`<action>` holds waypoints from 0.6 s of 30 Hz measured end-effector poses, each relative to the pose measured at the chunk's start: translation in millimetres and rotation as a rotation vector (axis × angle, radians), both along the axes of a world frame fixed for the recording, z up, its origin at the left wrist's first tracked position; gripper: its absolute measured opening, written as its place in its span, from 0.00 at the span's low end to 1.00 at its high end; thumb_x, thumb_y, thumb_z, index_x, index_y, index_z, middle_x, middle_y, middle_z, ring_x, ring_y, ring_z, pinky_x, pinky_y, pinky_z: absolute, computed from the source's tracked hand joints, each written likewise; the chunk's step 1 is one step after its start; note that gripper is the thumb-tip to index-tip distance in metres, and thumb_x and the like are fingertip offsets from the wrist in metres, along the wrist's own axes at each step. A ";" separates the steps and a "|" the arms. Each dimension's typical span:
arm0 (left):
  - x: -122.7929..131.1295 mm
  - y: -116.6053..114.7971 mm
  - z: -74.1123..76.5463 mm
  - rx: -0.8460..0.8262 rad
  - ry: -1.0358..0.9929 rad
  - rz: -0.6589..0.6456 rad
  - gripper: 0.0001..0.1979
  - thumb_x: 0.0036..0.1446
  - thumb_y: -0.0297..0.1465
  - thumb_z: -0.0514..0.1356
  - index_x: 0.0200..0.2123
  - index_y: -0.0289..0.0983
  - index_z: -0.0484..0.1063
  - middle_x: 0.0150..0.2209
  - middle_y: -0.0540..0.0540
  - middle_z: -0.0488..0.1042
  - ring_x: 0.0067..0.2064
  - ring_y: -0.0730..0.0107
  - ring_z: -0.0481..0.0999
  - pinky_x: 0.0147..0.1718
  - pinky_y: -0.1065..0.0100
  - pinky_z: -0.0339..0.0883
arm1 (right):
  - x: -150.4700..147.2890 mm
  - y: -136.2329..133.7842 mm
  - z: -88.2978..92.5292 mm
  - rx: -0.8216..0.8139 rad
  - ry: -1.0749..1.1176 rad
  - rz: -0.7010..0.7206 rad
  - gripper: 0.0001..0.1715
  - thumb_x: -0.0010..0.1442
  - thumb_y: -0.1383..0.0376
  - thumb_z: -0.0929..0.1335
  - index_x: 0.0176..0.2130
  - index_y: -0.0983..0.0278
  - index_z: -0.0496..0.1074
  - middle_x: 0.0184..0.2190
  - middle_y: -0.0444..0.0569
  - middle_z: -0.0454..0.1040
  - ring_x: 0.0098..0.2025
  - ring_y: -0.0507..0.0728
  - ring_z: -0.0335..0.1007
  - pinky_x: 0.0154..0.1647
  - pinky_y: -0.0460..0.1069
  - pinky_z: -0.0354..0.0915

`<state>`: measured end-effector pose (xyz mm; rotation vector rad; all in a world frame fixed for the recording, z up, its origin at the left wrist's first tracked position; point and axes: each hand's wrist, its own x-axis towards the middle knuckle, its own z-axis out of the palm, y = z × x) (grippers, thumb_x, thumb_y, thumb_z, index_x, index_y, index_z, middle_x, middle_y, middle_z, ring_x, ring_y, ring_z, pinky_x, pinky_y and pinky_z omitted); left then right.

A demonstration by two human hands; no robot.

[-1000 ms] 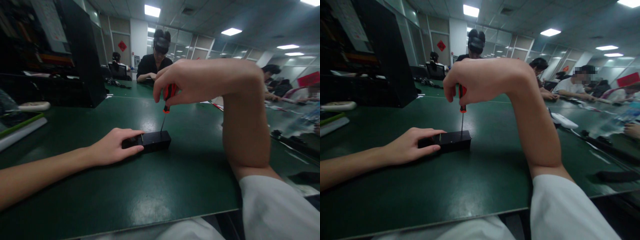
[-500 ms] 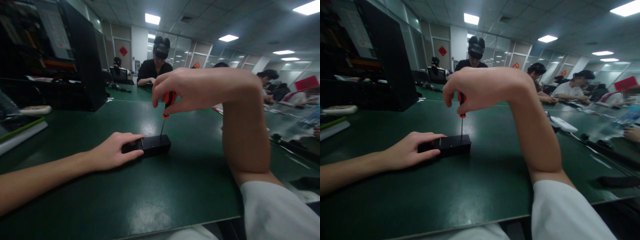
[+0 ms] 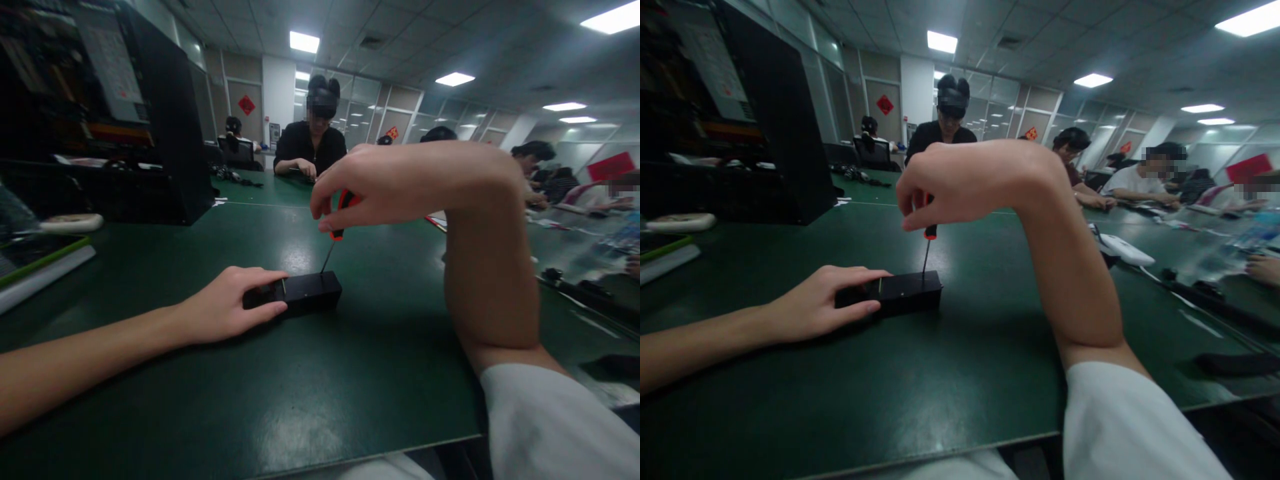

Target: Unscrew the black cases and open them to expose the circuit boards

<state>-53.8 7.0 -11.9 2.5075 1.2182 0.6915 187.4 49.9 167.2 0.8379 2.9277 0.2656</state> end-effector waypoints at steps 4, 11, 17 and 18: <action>-13.4 6.5 -0.5 0.078 -0.011 0.028 0.21 0.60 0.41 0.59 0.52 0.39 0.77 0.46 0.43 0.81 0.44 0.59 0.80 0.44 0.64 0.71 | 2.3 2.3 0.3 -0.011 -0.089 -0.055 0.17 0.64 0.56 0.67 0.50 0.56 0.78 0.40 0.41 0.79 0.37 0.50 0.72 0.43 0.47 0.65; -17.3 9.0 -1.4 0.020 -0.120 -0.007 0.22 0.59 0.36 0.58 0.57 0.39 0.72 0.56 0.42 0.76 0.57 0.52 0.74 0.57 0.56 0.66 | -6.9 -8.5 -2.9 -0.047 -0.211 0.055 0.14 0.63 0.61 0.68 0.47 0.59 0.79 0.38 0.41 0.79 0.32 0.46 0.69 0.33 0.45 0.60; 3.0 4.6 1.2 -0.054 -0.087 -0.025 0.24 0.63 0.44 0.60 0.58 0.39 0.72 0.55 0.43 0.77 0.55 0.55 0.76 0.55 0.60 0.68 | -15.7 -12.6 -9.3 -0.033 -0.067 0.034 0.27 0.67 0.47 0.63 0.48 0.61 0.79 0.37 0.45 0.79 0.36 0.51 0.70 0.43 0.49 0.63; 2.7 5.2 0.9 -0.054 -0.093 -0.018 0.24 0.63 0.44 0.60 0.58 0.39 0.72 0.54 0.43 0.77 0.54 0.55 0.76 0.55 0.60 0.68 | -15.3 -11.2 -10.2 -0.039 -0.060 0.015 0.28 0.67 0.46 0.63 0.49 0.61 0.79 0.37 0.45 0.79 0.38 0.52 0.70 0.45 0.50 0.63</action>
